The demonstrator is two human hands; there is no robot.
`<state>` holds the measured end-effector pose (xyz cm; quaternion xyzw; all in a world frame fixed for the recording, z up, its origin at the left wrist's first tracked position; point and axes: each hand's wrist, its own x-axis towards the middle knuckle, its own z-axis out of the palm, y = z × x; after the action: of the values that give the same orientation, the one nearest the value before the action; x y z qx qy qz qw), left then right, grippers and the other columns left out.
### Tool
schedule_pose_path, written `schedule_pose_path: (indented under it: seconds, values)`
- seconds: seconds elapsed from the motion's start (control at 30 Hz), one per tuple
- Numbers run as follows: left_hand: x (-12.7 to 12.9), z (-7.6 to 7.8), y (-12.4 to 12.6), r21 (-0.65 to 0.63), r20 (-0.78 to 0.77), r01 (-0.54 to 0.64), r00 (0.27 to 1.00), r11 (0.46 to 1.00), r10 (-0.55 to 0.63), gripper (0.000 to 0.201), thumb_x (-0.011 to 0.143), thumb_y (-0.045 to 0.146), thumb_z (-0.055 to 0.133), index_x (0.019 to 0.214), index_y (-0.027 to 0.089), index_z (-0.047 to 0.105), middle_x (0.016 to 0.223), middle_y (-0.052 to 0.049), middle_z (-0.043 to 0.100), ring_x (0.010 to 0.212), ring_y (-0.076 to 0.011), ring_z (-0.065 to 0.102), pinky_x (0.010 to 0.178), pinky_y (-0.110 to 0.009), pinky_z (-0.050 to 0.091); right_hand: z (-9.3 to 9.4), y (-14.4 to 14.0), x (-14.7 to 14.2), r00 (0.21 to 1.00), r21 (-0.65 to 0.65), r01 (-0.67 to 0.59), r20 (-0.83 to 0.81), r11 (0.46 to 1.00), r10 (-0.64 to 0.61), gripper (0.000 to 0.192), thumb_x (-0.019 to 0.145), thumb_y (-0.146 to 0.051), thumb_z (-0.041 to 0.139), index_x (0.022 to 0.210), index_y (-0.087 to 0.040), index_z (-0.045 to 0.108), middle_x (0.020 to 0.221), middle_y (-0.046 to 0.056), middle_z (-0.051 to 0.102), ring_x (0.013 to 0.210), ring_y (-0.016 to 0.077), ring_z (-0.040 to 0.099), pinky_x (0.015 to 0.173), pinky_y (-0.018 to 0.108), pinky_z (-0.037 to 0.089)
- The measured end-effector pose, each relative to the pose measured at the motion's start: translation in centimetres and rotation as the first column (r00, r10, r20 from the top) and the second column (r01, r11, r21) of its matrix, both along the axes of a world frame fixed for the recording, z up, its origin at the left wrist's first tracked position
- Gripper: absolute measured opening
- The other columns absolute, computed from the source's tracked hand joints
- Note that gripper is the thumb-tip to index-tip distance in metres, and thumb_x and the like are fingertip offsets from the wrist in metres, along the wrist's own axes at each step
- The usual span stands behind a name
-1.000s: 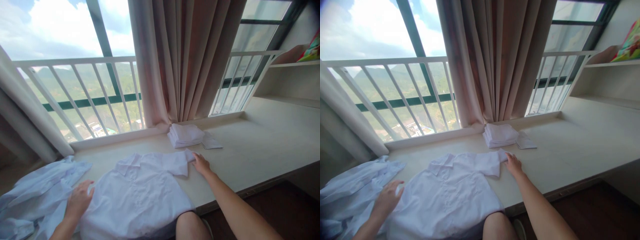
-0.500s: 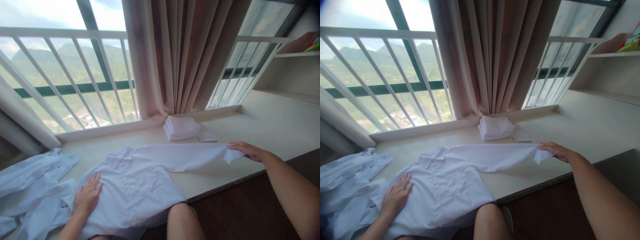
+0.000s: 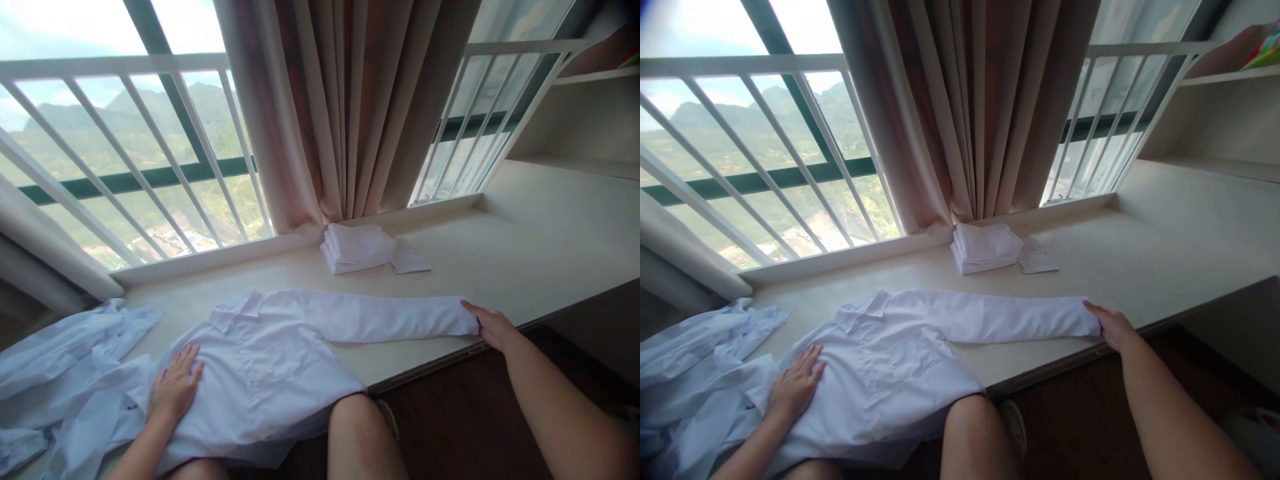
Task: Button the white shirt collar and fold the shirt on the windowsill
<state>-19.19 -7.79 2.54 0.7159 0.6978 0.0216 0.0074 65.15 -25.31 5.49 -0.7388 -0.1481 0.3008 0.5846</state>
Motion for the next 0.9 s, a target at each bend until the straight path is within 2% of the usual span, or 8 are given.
schedule_pose_path:
  seconds: [0.1,0.2,0.3,0.43,0.53,0.63,0.77,0.9]
  values:
    - [0.0,0.1,0.0,0.001,0.002,-0.003,1.0,1.0,0.003,0.063,0.103,0.048,0.031,0.163,0.026,0.037,0.169,-0.008,0.034,0.157,-0.0288,0.032,0.126,-0.056,0.025,-1.1,-0.1,-0.9,0.969,0.05,-0.086,-0.229,0.995,0.095,0.014,0.074,-0.019,0.077,0.087,-0.019,0.072,0.101,0.017,0.074,0.088,0.0263,0.074,0.072,0.033,0.063]
    - [0.2,0.3,0.0,-0.006,-0.005,-0.008,1.0,1.0,0.008,0.064,0.104,0.05,0.029,0.163,0.026,0.035,0.171,-0.007,0.031,0.157,-0.0278,0.03,0.127,-0.055,0.025,-0.7,0.2,-2.1,0.992,0.007,-0.015,-0.126,1.0,0.016,0.019,0.073,-0.015,0.076,0.09,-0.018,0.07,0.094,0.011,0.072,0.079,0.0201,0.069,0.061,0.025,0.06]
    - [0.5,0.5,0.0,-0.019,-0.021,-0.012,1.0,1.0,0.012,0.065,0.104,0.051,0.025,0.164,0.026,0.034,0.172,-0.006,0.029,0.158,-0.027,0.028,0.127,-0.054,0.025,1.3,1.1,-2.7,0.999,0.02,0.031,-0.037,0.999,-0.03,0.013,0.084,-0.019,0.071,0.096,-0.018,0.065,0.082,0.005,0.066,0.064,0.0146,0.06,0.049,0.02,0.049]
    - [0.8,0.7,-0.1,-0.016,-0.018,-0.002,1.0,1.0,0.002,0.065,0.105,0.052,0.024,0.163,0.025,0.034,0.172,-0.005,0.029,0.158,-0.0274,0.028,0.127,-0.055,0.026,5.4,2.1,-1.8,0.997,0.092,0.059,0.046,0.994,-0.063,0.01,0.1,-0.028,0.062,0.098,-0.019,0.056,0.066,-0.006,0.045,0.047,0.0048,0.032,0.043,0.018,0.027]
    - [1.0,0.9,0.0,-0.003,-0.003,0.002,1.0,1.0,-0.002,0.065,0.105,0.052,0.026,0.163,0.023,0.035,0.171,-0.007,0.03,0.157,-0.0286,0.029,0.127,-0.056,0.024,7.0,2.1,-0.7,0.996,0.093,0.052,0.071,0.994,-0.059,0.016,0.104,-0.033,0.059,0.106,-0.017,0.056,0.07,-0.006,0.044,0.051,0.0034,0.032,0.046,0.018,0.025]
    - [1.2,1.0,0.0,-0.015,0.011,0.004,1.0,1.0,-0.004,0.066,0.105,0.052,0.027,0.163,0.022,0.035,0.171,-0.009,0.03,0.158,-0.029,0.029,0.128,-0.056,0.023,5.8,1.3,-0.2,0.997,-0.03,0.051,0.059,0.998,-0.049,0.016,0.1,-0.026,0.066,0.106,-0.013,0.062,0.073,-0.001,0.053,0.057,0.0054,0.044,0.05,0.019,0.032]
    - [1.3,1.2,0.0,-0.023,0.004,0.009,1.0,1.0,-0.009,0.066,0.105,0.052,0.026,0.163,0.022,0.034,0.172,-0.008,0.028,0.158,-0.0293,0.028,0.128,-0.056,0.023,1.7,-0.7,-0.4,0.997,-0.229,0.074,-0.001,0.971,-0.076,0.01,0.089,-0.012,0.073,0.096,-0.01,0.064,0.076,0.005,0.061,0.062,0.0099,0.054,0.055,0.022,0.043]
    - [1.2,1.0,-0.1,-0.007,-0.009,0.014,1.0,1.0,-0.014,0.066,0.105,0.053,0.024,0.163,0.023,0.034,0.172,-0.007,0.027,0.158,-0.0292,0.028,0.127,-0.056,0.024,-1.0,-2.0,-0.2,0.989,-0.251,0.148,0.013,0.956,-0.15,0.013,0.091,-0.016,0.073,0.097,-0.014,0.062,0.084,0.006,0.064,0.066,0.0113,0.056,0.059,0.024,0.048]
